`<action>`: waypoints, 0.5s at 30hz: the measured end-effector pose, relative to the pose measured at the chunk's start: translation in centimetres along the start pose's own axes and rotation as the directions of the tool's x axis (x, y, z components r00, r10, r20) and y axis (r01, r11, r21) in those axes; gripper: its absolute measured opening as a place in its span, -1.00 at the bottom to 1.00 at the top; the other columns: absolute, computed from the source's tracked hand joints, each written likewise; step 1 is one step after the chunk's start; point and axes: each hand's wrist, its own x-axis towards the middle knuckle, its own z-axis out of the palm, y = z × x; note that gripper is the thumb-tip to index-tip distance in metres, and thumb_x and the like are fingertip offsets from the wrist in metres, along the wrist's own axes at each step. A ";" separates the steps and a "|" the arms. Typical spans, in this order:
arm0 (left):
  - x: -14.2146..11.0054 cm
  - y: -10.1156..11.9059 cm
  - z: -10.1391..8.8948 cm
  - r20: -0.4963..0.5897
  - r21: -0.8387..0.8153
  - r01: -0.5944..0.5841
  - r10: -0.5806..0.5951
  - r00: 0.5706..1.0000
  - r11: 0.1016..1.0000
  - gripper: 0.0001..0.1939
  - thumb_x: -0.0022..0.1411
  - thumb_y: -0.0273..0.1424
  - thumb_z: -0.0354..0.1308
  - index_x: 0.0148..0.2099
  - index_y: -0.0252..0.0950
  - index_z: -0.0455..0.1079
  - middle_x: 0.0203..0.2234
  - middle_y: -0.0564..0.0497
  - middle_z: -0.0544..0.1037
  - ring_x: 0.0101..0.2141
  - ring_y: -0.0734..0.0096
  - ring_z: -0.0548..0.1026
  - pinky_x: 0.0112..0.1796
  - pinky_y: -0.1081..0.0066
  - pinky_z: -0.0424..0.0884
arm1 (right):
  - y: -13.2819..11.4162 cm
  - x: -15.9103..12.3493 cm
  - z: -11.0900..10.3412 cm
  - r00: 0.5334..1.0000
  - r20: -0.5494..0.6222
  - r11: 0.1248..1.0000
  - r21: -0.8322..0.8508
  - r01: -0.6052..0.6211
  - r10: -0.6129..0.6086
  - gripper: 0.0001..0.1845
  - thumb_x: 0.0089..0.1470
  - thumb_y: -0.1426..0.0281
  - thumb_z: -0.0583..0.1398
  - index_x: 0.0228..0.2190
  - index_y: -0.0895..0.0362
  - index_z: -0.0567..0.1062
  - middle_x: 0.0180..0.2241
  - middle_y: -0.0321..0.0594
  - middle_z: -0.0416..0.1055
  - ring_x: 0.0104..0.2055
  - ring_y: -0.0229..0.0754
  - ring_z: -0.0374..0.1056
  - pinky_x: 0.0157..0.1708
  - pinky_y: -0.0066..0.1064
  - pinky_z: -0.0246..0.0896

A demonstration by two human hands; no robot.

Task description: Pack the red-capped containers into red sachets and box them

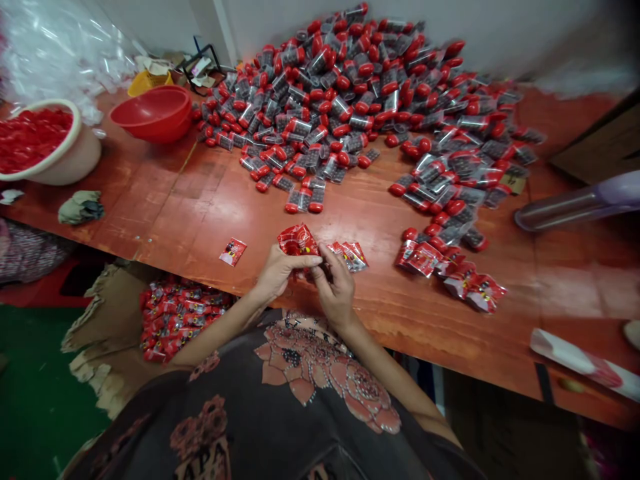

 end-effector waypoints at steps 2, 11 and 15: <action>0.1 0.0 -0.1 -0.002 0.031 0.018 -0.018 1.000 0.999 -0.71 -0.20 -0.47 0.44 -0.34 -0.30 0.50 -0.61 0.09 0.44 -0.65 0.60 0.28 -0.65 0.52 0.18 | 0.1 0.1 0.0 0.999 0.009 0.998 0.035 -0.046 0.045 -0.53 0.18 0.36 0.17 0.10 -0.24 0.38 -0.07 -0.23 0.45 -0.01 -0.06 0.37 0.07 -0.03 0.31; 0.8 -0.2 -0.1 -0.139 -0.064 -0.083 0.073 0.988 0.995 -0.73 -0.17 -0.37 0.44 -0.49 -0.31 0.39 -0.64 0.15 0.43 -0.71 0.67 0.21 -0.69 0.54 0.13 | -0.1 0.8 0.1 0.936 0.166 0.839 0.414 -0.352 0.311 -0.52 0.15 0.30 0.20 0.11 -0.17 0.38 0.00 -0.21 0.41 -0.18 -0.16 0.48 -0.08 -0.11 0.49; 0.3 -0.9 0.5 -0.150 -0.028 -0.058 0.053 0.987 0.998 -0.76 -0.14 -0.36 0.43 -0.46 -0.33 0.44 -0.63 0.11 0.47 -0.67 0.62 0.31 -0.65 0.54 0.19 | 0.0 0.7 0.8 0.930 0.101 0.829 0.427 -0.360 0.352 -0.49 0.16 0.29 0.17 0.15 -0.16 0.33 0.02 -0.20 0.40 -0.20 -0.18 0.49 -0.18 -0.18 0.54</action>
